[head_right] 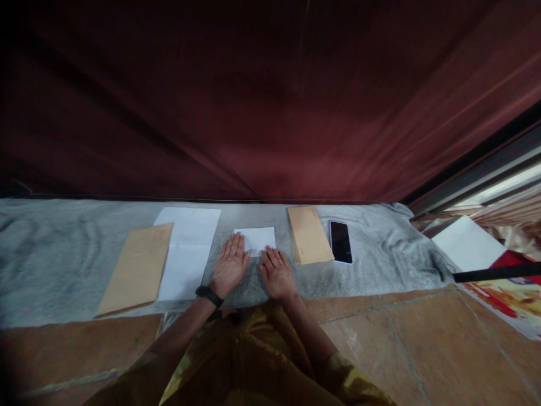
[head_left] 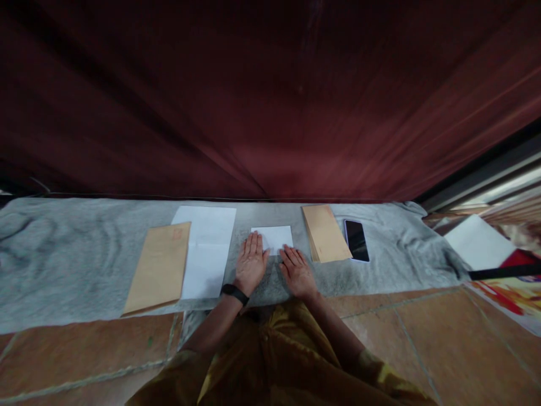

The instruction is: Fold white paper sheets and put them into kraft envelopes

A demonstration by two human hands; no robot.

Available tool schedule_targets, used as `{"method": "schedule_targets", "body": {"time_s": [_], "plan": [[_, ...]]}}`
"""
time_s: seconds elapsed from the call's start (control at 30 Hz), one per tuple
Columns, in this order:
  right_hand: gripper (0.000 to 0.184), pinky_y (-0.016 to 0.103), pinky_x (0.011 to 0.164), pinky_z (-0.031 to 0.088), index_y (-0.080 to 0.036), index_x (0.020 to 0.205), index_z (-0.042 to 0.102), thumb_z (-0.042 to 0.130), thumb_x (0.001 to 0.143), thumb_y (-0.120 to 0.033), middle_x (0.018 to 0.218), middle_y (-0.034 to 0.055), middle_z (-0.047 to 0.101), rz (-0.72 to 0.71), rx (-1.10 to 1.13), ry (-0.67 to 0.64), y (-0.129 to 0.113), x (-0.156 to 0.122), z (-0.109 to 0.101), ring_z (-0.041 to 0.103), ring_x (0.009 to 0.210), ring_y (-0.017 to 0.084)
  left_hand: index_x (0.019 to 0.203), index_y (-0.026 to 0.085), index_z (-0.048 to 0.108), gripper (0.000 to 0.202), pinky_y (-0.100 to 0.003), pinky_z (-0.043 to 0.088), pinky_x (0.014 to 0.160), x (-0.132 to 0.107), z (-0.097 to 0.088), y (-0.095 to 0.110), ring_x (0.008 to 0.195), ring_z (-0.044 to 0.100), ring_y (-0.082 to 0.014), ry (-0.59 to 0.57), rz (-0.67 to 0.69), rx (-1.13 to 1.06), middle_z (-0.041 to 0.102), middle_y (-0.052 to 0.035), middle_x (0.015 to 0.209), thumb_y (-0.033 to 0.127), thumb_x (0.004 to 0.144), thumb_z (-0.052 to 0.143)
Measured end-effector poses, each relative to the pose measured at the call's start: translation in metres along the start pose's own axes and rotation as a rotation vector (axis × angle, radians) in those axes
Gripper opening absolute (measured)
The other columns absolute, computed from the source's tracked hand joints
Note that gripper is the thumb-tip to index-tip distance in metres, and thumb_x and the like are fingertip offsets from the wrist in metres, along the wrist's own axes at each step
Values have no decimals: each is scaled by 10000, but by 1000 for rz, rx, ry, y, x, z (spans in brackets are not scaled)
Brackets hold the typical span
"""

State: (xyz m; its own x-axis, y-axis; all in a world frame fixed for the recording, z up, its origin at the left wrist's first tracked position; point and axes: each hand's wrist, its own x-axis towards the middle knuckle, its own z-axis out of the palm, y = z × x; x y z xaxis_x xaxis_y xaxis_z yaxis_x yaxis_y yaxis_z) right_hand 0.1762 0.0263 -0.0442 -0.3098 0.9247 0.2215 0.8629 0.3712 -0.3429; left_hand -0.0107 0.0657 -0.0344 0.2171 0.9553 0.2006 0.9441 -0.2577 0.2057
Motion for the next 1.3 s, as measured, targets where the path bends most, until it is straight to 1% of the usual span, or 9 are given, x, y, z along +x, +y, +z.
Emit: {"method": "schedule_targets", "body": {"time_s": [0.1, 0.23, 0.33, 0.63, 0.77, 0.93, 1.07, 1.17, 1.3], "plan": [[458, 467, 1207, 336, -154, 1472, 516, 447, 1041, -295, 1547, 122, 477, -2, -8, 1, 1, 0, 1, 423, 1453, 251, 1533, 37, 366, 604, -456, 213, 1255, 13, 4, 3, 1529, 272, -274, -33, 52, -17, 357, -179, 1615, 374, 1034, 310], [458, 463, 1203, 338, -153, 1468, 520, 429, 1045, -304, 1552, 123, 472, -11, -20, 10, 2, -1, 3, 423, 1452, 251, 1533, 32, 365, 621, -474, 216, 1252, 22, 10, 3, 1533, 257, -286, -80, 74, -7, 347, -180, 1618, 392, 1030, 316], [455, 468, 1205, 327, -163, 1467, 522, 427, 1046, -306, 1552, 117, 475, 0, -33, 20, 2, -2, 4, 418, 1453, 254, 1541, 22, 344, 640, -496, 210, 1251, 23, 12, 1, 1539, 238, -290, -80, 66, -1, 342, -190, 1617, 408, 1033, 304], [480, 488, 1194, 310, -155, 1493, 487, 389, 1052, -317, 1565, 139, 452, 126, -72, 76, 3, -4, 8, 390, 1459, 282, 1555, 28, 318, 667, -515, 182, 1253, 19, 13, -5, 1545, 216, -295, -53, 27, 24, 329, -197, 1619, 439, 1030, 304], [500, 482, 1166, 336, -113, 1499, 456, 386, 1043, -306, 1538, 167, 479, 208, -24, 93, 5, 5, 9, 424, 1425, 288, 1558, 43, 321, 666, -527, 185, 1249, 19, 15, -3, 1540, 232, -301, -27, 19, 9, 345, -199, 1612, 438, 1022, 321], [521, 479, 1061, 421, -95, 1478, 464, 451, 980, -250, 1387, 202, 593, 353, 37, 89, 7, 33, 6, 556, 1247, 329, 1552, 27, 325, 662, -515, 233, 1237, 18, 14, -2, 1539, 234, -305, -27, 13, -33, 346, -216, 1608, 413, 1014, 336], [489, 380, 913, 499, -119, 1416, 522, 460, 950, -254, 1138, 165, 668, 399, 143, 168, 8, 51, 7, 638, 1002, 277, 1549, 11, 321, 670, -497, 236, 1240, 18, 14, -3, 1535, 244, -308, -34, 14, -40, 338, -222, 1611, 416, 1014, 334], [364, 306, 779, 505, -181, 1262, 615, 500, 926, -265, 991, 97, 667, 467, 209, 185, 12, 59, 6, 635, 825, 215, 1539, -3, 332, 666, -492, 233, 1242, 18, 15, -3, 1536, 240, -313, -37, 16, -42, 338, -228, 1611, 407, 1015, 330], [185, 274, 720, 478, -188, 1004, 670, 549, 873, -236, 872, 52, 640, 595, 355, 115, 19, 67, 2, 604, 737, 180, 1540, 8, 337, 656, -498, 241, 1239, 18, 16, -4, 1536, 241, -311, -24, 13, -53, 347, -222, 1609, 399, 1013, 340]]}}
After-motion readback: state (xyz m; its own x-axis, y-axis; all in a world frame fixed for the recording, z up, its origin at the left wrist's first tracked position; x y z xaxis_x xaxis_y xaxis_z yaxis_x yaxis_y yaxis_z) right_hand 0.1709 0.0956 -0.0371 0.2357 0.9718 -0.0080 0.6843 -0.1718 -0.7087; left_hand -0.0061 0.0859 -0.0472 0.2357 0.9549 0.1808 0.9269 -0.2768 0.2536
